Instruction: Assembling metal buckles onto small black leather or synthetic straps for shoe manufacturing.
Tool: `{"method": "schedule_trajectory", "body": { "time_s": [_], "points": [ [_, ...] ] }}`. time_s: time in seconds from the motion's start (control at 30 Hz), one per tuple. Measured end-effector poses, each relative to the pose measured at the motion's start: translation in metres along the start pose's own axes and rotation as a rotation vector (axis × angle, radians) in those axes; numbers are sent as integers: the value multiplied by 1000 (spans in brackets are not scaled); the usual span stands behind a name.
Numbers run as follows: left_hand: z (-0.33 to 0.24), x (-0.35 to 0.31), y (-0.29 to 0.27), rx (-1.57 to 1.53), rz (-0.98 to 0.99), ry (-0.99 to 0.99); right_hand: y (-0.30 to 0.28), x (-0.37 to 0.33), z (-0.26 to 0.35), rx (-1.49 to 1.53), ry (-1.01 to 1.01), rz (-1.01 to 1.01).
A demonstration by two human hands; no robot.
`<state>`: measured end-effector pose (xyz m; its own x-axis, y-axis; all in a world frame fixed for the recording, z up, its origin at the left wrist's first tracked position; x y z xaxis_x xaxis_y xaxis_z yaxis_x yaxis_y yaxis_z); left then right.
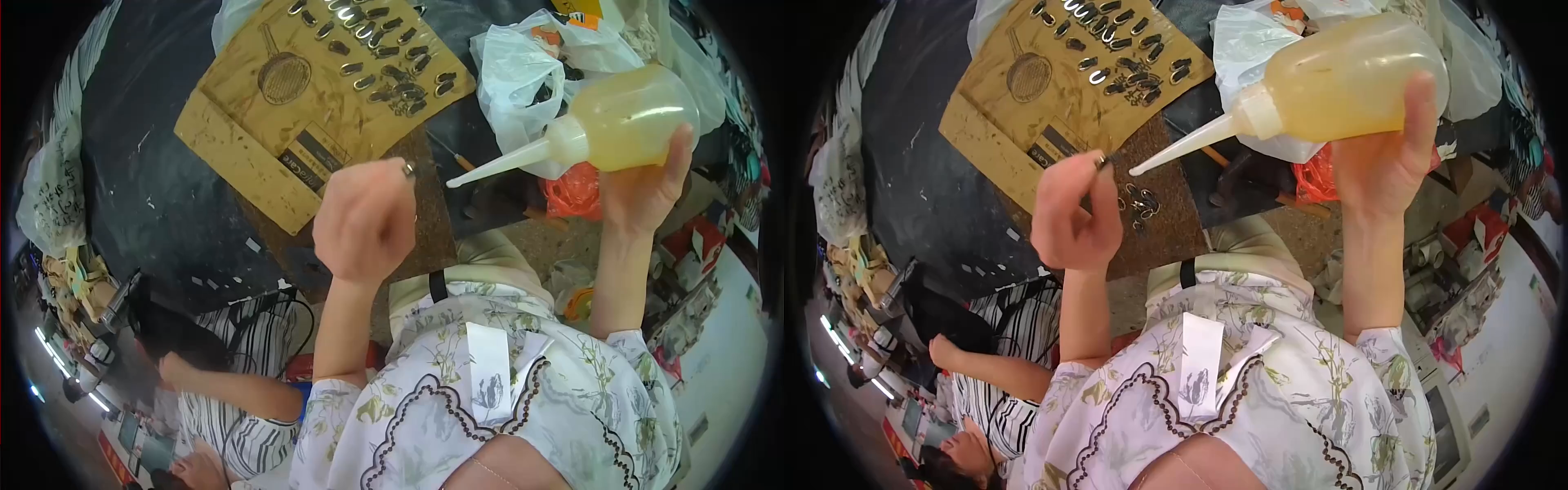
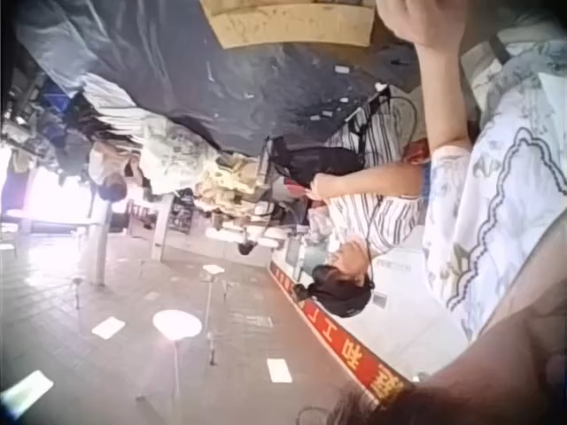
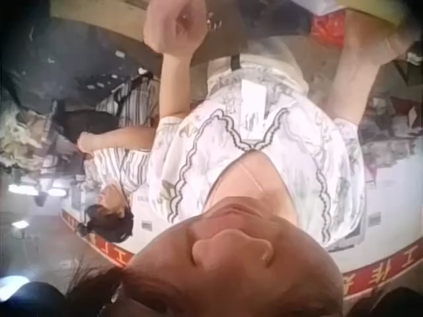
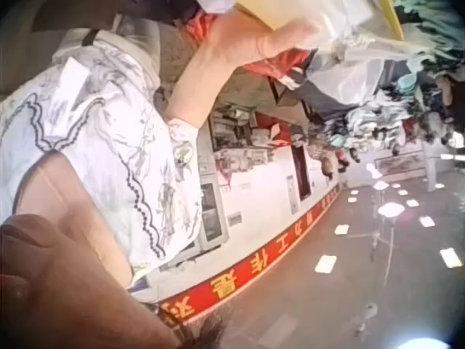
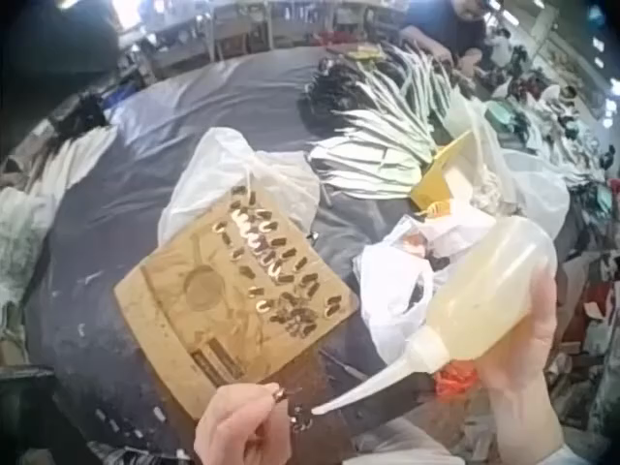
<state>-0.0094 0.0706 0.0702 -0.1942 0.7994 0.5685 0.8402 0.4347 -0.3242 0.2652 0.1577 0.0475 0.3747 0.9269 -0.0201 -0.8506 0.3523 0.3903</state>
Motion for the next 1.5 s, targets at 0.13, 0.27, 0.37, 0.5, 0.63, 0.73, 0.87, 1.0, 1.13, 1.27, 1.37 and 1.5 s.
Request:
{"method": "schedule_trajectory", "body": {
  "time_s": [0.13, 0.27, 0.37, 0.5, 0.63, 0.73, 0.87, 1.0, 1.13, 1.27, 1.37, 1.5],
  "points": [
    [43, -4, 5, -106, 86, -616, -7, 2, 0, 14, 7, -43],
    [49, -11, 14, -262, 202, -835, 2, 2, 4, 16, -47, 40],
    [45, -12, 16, -254, 301, -845, 6, 3, 6, -27, -67, 153],
    [43, -13, 15, -245, 315, -860, -8, 6, 8, -32, -91, 116],
    [43, -14, 14, -252, 319, -876, -6, 5, 8, -47, -104, 147],
    [45, -13, 13, -258, 280, -878, -5, 4, 8, -65, -105, 163],
    [47, -14, 10, -259, 256, -902, -4, 3, 11, -164, -127, 254],
    [76, -25, 15, -243, 275, -1031, 4, -5, 8, -127, -91, 231],
    [149, -62, 29, -320, 157, -1146, -27, -3, 2, -87, 3, 62],
    [159, -50, 50, -143, 106, -1042, -38, -1, 3, -50, -5, -12],
    [155, -43, 63, 155, 202, -874, -37, 4, 8, -2, 4, -13],
    [138, -29, 48, 307, 156, -690, -38, 7, 10, 4, -13, -14]
  ]
}}
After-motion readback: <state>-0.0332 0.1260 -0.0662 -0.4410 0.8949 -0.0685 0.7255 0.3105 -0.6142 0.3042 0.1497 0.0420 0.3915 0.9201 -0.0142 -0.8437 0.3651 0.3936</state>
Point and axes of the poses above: each hand's wrist, its own x-axis towards the middle knuckle, its own y-axis out of the palm, z = x × y, the point moved 10 cm from there along x, towards the middle knuckle, and after that the axes turned 11 degrees about -y, right-handed, at the moved point
